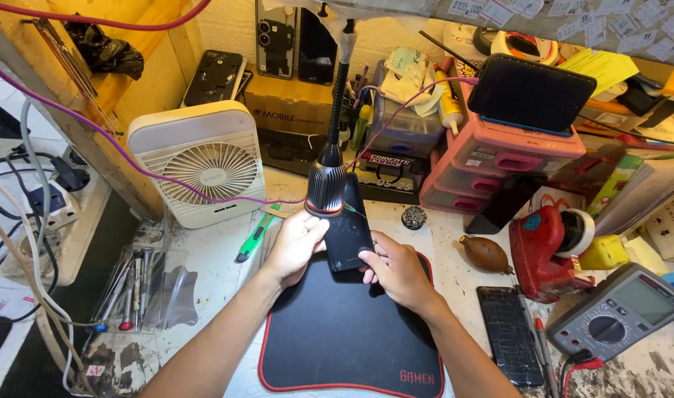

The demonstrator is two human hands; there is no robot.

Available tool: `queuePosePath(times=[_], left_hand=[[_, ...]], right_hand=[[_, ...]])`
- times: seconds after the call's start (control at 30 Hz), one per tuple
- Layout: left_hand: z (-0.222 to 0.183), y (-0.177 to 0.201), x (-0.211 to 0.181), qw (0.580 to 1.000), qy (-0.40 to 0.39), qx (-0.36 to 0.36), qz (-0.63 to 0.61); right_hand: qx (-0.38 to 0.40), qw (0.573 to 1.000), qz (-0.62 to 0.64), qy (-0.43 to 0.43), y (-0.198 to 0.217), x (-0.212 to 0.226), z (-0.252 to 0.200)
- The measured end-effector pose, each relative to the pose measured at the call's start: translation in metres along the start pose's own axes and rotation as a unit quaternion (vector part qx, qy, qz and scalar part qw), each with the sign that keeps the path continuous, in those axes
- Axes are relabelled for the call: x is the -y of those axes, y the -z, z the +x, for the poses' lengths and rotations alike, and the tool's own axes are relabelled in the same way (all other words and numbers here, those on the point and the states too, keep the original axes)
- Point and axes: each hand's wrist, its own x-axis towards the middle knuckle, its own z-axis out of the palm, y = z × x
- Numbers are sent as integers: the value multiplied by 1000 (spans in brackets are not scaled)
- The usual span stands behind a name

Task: A person is inspecting and repairing a smartphone at a dedicated workstation, using a desk lamp for visibility and a small tool for manipulation.

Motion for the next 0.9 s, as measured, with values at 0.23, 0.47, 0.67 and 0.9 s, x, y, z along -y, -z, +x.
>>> queuePosePath(times=[0.23,0.47,0.67,0.9], left_hand=[[4,6,6,1000,-15,7,-7],[-25,-29,-39,997,-14,6,-77],[-26,-30,-29,995,9,6,-100],[9,11,34,995,17,10,-102]], right_hand=[[14,999,40,-15,4,22,-2],[80,975,161,-130,-11,18,-2],[118,973,144,-137,-26,2,-7],[141,973,75,-167,-19,19,-6]])
